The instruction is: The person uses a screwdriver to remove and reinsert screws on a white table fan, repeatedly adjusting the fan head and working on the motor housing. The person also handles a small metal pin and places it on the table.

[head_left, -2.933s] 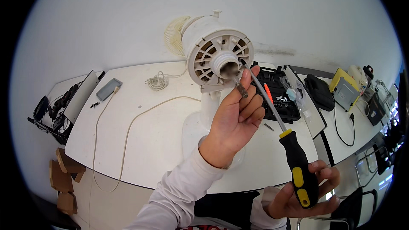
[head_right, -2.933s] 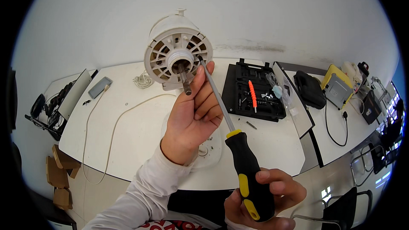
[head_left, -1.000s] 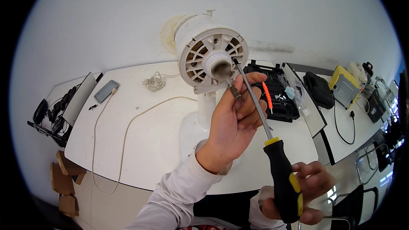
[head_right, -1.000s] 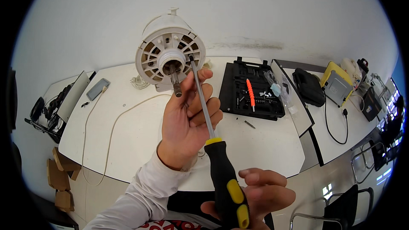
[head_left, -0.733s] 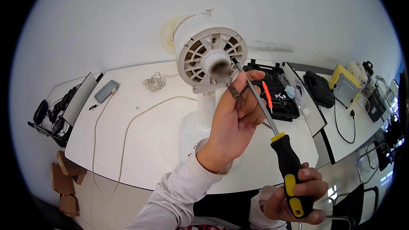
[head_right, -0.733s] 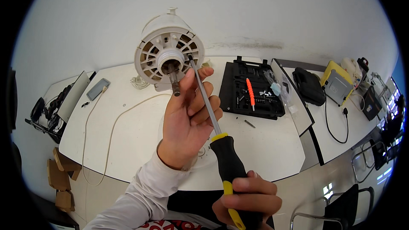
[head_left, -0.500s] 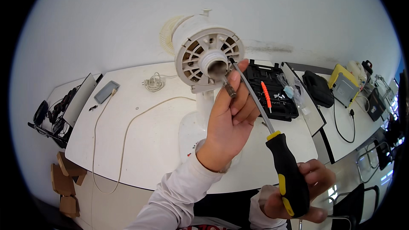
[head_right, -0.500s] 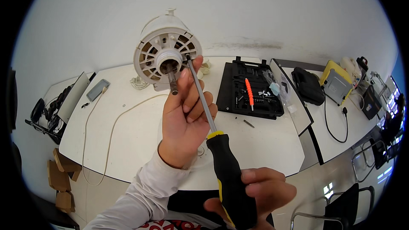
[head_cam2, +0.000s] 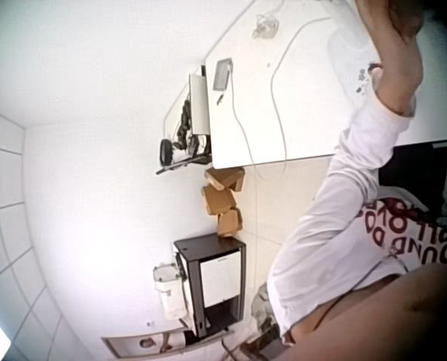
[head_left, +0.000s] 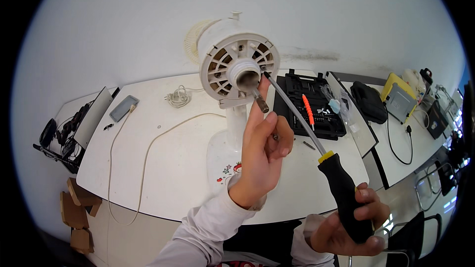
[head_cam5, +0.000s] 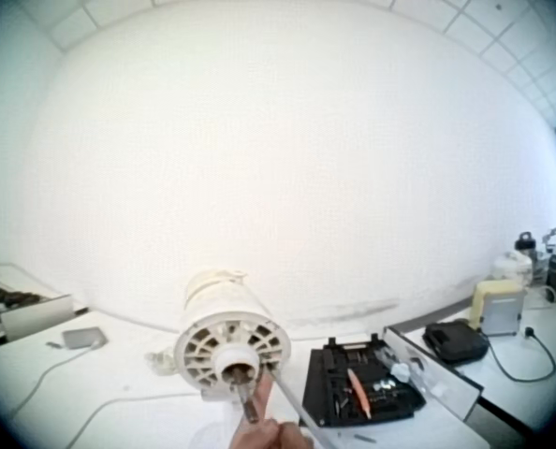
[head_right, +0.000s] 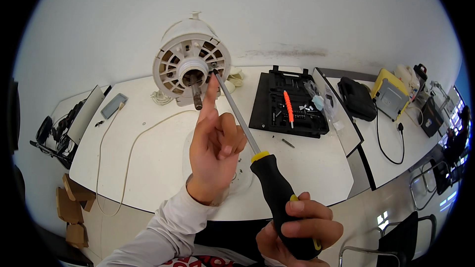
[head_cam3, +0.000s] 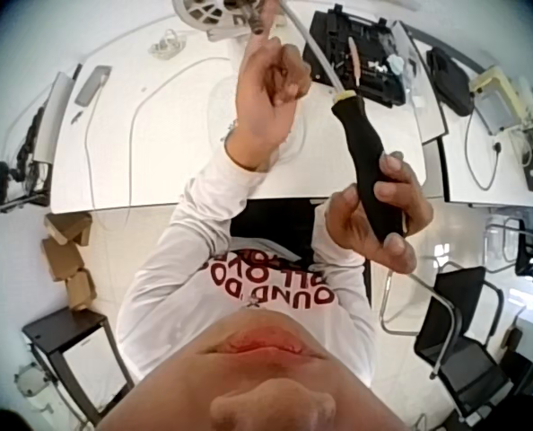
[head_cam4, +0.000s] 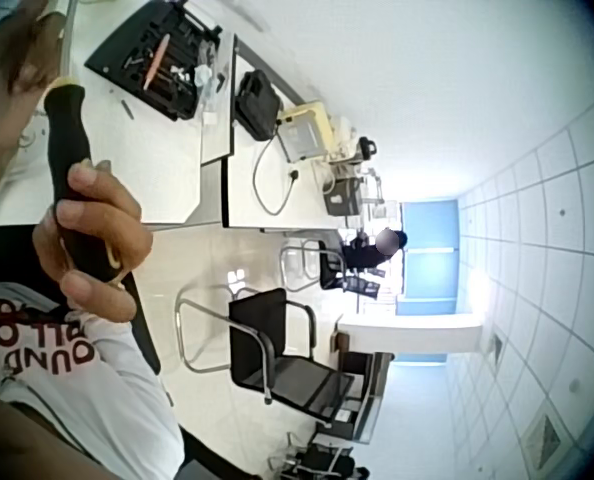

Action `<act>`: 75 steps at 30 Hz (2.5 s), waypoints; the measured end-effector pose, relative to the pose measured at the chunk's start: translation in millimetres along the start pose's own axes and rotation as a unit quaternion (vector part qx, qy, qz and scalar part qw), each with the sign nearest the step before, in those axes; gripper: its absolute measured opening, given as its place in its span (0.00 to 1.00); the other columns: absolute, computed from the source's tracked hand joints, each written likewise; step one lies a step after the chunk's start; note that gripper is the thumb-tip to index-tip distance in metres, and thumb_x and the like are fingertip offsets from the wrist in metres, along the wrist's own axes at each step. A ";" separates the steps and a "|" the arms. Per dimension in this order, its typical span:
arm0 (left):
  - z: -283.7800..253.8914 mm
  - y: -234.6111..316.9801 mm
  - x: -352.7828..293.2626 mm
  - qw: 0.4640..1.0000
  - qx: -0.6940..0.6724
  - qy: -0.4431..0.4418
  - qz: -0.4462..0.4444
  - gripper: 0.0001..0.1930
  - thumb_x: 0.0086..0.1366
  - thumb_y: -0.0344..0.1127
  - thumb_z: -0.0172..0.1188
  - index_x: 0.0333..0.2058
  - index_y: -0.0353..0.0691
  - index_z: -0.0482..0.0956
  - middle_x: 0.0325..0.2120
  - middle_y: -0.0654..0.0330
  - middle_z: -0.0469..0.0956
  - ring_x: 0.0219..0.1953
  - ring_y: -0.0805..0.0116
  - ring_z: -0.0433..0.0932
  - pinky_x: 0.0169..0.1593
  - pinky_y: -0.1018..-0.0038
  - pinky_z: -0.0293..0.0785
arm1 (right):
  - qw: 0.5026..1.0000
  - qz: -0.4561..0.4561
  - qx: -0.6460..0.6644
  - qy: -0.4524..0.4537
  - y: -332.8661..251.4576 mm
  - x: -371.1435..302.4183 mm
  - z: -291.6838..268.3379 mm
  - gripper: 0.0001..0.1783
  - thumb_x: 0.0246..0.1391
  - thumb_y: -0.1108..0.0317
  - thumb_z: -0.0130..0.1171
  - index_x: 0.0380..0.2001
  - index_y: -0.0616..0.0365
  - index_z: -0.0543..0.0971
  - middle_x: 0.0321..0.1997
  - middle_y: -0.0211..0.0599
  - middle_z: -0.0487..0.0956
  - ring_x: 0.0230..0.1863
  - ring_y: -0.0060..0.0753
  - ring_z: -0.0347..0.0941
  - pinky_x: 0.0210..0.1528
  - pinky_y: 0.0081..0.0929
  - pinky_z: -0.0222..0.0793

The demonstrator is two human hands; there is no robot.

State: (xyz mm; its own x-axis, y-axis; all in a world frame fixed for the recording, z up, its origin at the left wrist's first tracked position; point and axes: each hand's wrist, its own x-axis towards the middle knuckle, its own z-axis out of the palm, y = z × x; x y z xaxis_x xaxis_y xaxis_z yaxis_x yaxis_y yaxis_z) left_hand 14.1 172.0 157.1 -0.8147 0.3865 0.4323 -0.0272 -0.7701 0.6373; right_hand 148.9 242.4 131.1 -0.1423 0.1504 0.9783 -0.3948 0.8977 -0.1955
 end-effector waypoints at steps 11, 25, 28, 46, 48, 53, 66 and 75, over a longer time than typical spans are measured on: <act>-0.2 3.6 -4.4 0.992 0.117 0.011 0.043 0.30 0.64 0.38 0.39 0.63 0.39 0.46 0.09 0.71 0.53 0.12 0.82 0.49 0.19 0.83 0.47 | 0.941 -0.012 0.202 0.271 -7.8 24.8 8.4 0.08 0.57 0.64 0.47 0.38 0.53 0.66 0.33 0.34 0.58 0.37 0.29 0.59 0.46 0.29 0.58; -57.9 26.8 8.2 0.911 0.217 0.128 0.326 0.13 0.63 0.30 0.45 0.46 0.35 0.65 0.10 0.74 0.53 0.13 0.85 0.45 0.19 0.83 0.42 | 0.993 0.105 0.048 -0.004 40.5 80.0 119.1 0.04 0.43 0.75 0.63 0.26 0.57 0.79 0.25 0.31 0.70 0.19 0.24 0.66 0.19 0.21 0.61; -67.9 36.4 16.4 0.877 0.282 0.153 0.358 0.13 0.63 0.29 0.47 0.47 0.35 0.66 0.11 0.75 0.55 0.14 0.86 0.46 0.20 0.83 0.41 | 0.988 0.151 0.041 -0.005 40.6 79.9 132.2 0.05 0.42 0.77 0.63 0.26 0.59 0.80 0.22 0.32 0.70 0.23 0.23 0.65 0.25 0.19 0.60; -69.1 38.9 39.6 0.824 0.390 0.123 0.392 0.19 0.60 0.25 0.55 0.51 0.34 0.69 0.11 0.77 0.53 0.17 0.88 0.49 0.25 0.89 0.49 | 0.990 0.138 -0.005 0.017 36.6 80.3 143.2 0.04 0.44 0.70 0.63 0.24 0.56 0.78 0.20 0.30 0.71 0.18 0.28 0.67 0.18 0.23 0.59; -72.1 37.2 40.6 0.828 0.384 0.123 0.390 0.19 0.60 0.25 0.55 0.51 0.34 0.69 0.11 0.77 0.53 0.16 0.88 0.49 0.25 0.89 0.49 | 0.990 0.139 0.000 0.019 37.3 79.1 146.4 0.04 0.44 0.71 0.63 0.24 0.57 0.77 0.20 0.30 0.71 0.18 0.29 0.67 0.19 0.23 0.60; -71.1 37.5 40.5 0.826 0.384 0.123 0.394 0.19 0.60 0.25 0.55 0.51 0.34 0.69 0.11 0.77 0.53 0.16 0.88 0.49 0.25 0.90 0.50 | 0.983 0.176 0.054 0.014 38.3 82.3 146.6 0.04 0.43 0.73 0.63 0.23 0.59 0.77 0.19 0.30 0.71 0.19 0.27 0.67 0.21 0.21 0.60; -74.8 36.6 41.7 0.815 0.400 0.112 0.404 0.19 0.60 0.24 0.54 0.52 0.33 0.69 0.12 0.78 0.54 0.17 0.88 0.49 0.25 0.89 0.50 | 0.946 0.261 0.188 0.032 40.4 77.5 152.9 0.03 0.43 0.77 0.61 0.24 0.64 0.77 0.18 0.26 0.70 0.21 0.14 0.63 0.24 0.13 0.60; -73.0 32.9 41.3 0.818 0.394 0.116 0.402 0.19 0.60 0.25 0.55 0.52 0.33 0.68 0.11 0.77 0.54 0.17 0.88 0.49 0.26 0.89 0.49 | 0.937 0.267 0.223 0.012 46.1 79.8 148.0 0.02 0.43 0.78 0.60 0.23 0.65 0.77 0.16 0.24 0.69 0.21 0.11 0.62 0.23 0.11 0.58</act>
State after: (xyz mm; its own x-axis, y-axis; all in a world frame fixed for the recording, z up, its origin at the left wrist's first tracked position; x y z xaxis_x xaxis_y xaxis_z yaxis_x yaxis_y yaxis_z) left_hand -62.8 125.5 149.4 -0.4772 -0.2612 0.8390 0.8787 -0.1265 0.4604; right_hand -15.0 234.5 190.1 -0.4096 0.5434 0.7328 -0.6140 0.4298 -0.6620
